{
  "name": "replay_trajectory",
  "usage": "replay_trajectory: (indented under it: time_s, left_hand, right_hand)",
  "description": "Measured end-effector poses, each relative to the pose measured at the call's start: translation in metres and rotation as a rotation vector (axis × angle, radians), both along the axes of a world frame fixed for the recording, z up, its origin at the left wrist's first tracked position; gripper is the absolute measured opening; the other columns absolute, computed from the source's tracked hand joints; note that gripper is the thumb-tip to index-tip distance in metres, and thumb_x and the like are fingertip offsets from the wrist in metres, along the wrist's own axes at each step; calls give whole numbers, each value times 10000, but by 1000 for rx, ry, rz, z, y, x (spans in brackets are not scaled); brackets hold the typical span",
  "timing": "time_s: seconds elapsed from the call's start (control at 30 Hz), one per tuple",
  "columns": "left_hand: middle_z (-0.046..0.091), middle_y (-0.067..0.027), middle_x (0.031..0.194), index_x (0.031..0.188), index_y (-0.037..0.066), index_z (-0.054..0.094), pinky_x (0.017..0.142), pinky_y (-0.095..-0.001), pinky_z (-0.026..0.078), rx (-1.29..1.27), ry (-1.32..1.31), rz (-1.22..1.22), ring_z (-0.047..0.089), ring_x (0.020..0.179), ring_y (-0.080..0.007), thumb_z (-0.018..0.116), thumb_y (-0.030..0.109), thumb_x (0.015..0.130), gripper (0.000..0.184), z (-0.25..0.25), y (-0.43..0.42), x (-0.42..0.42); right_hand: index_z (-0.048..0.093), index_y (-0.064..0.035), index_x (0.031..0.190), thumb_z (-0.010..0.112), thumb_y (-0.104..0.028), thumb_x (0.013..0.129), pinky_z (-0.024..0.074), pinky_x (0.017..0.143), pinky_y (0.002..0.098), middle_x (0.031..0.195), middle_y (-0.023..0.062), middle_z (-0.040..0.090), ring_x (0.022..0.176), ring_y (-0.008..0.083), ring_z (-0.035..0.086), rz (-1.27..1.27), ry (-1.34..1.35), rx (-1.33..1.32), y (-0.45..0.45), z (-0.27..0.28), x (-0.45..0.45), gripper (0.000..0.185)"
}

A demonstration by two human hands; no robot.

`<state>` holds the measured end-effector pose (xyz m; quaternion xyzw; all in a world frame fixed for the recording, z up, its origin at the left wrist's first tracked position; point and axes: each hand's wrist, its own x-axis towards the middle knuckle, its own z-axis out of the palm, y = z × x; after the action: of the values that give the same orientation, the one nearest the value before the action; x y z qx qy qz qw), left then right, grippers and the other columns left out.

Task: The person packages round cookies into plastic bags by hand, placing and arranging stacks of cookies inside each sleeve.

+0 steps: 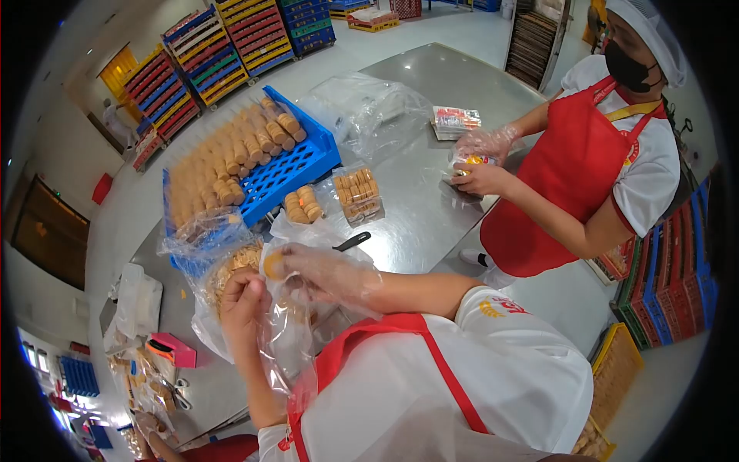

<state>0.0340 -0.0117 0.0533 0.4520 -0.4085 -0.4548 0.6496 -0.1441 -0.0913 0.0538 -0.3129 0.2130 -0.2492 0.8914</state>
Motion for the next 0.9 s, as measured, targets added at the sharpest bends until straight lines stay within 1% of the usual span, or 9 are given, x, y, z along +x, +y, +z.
replay_trajectory:
  time_s: [0.17,0.27,0.4,0.47,0.5,0.6,0.7,0.8,0.9]
  left_hand:
    - [513,-56,1084,854,15,682,726,-229,424,-65,-150,-48,534,846,-128,756,50,765,121,6,17,10]
    - [493,-79,1138,828,-1,696,843,-258,426,-74,-158,-80,532,990,-164,765,35,723,131,18,28,9]
    - [489,-93,1151,789,-6,713,953,-322,382,-116,-246,-201,485,1123,-206,778,27,659,149,16,32,12]
    - [501,-97,1130,765,3,718,968,-339,361,13,-197,-266,482,1123,-217,789,51,629,161,24,32,4]
    - [507,-99,1119,754,8,721,975,-348,350,78,-172,-300,481,1122,-222,794,63,614,168,28,32,0]
    - [516,-98,1098,752,16,724,973,-335,335,34,-238,-260,477,1111,-214,810,98,579,210,23,29,8]
    - [514,-93,1096,737,14,718,941,-317,348,-22,-233,-255,468,1093,-202,811,120,576,214,28,29,9]
    - [517,-91,1090,740,12,710,893,-299,365,175,-382,-406,489,1042,-189,808,121,590,210,42,19,-9]
    - [520,-100,1132,818,17,707,839,-297,389,48,-285,-375,522,954,-164,783,178,681,225,24,7,-7]
  right_hand:
    - [451,-70,1406,721,-152,860,486,651,263,972,41,587,752,111,587,169,27,-231,15,23,-20,614]
    - [444,-70,1423,777,-194,833,492,679,272,1023,34,592,821,125,597,264,-72,-511,6,3,-9,689]
    - [478,-70,1382,837,-224,770,502,771,283,1082,39,584,949,145,593,550,-105,-698,-1,-20,0,726]
    - [499,-70,1355,850,-233,746,499,828,287,1104,46,580,993,152,585,610,-155,-767,1,-19,2,722]
    - [520,-69,1322,862,-259,720,488,897,309,1137,59,583,1037,155,579,650,-126,-660,4,-6,-6,718]
    - [525,-61,1310,867,-248,710,480,922,308,1153,62,579,1051,162,577,614,-148,-570,11,-11,-5,716]
    - [605,-39,1196,881,-234,629,447,794,279,973,16,579,930,138,563,560,-131,-521,15,-6,-9,660]
    - [598,-40,1234,871,-215,648,462,810,285,1054,45,624,983,141,594,648,-95,-508,21,2,-18,669]
    - [596,-44,1251,843,-205,702,480,840,296,1116,66,652,1030,148,615,699,-7,-580,22,11,-23,622]
